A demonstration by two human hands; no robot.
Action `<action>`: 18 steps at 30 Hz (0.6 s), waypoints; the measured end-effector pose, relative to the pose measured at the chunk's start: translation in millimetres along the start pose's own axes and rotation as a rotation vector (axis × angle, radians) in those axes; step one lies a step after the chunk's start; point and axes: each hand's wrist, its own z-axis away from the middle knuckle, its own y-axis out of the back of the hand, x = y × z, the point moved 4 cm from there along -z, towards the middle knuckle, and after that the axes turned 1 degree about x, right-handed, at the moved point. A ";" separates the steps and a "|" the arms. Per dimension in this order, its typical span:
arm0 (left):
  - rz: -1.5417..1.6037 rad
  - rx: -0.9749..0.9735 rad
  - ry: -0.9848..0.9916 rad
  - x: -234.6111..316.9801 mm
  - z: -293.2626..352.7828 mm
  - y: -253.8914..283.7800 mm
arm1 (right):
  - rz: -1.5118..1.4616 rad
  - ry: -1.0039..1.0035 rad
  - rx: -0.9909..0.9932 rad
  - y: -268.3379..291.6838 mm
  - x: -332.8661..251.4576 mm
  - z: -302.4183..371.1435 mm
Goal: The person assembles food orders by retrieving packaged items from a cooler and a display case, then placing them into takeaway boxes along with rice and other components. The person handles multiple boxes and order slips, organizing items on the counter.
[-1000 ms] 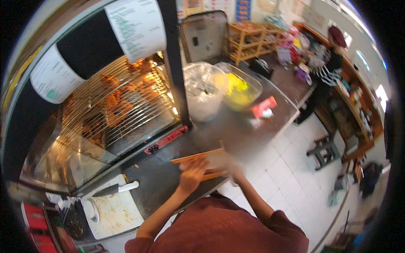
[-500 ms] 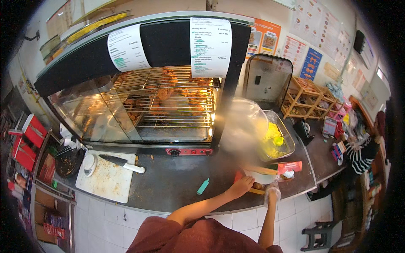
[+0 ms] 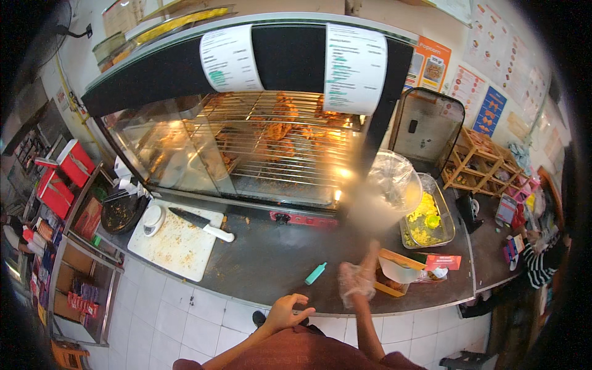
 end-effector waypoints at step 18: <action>-0.305 0.316 0.289 -34.7 119.8 191.6 | -0.331 0.091 -0.810 -294.8 -245.7 161.3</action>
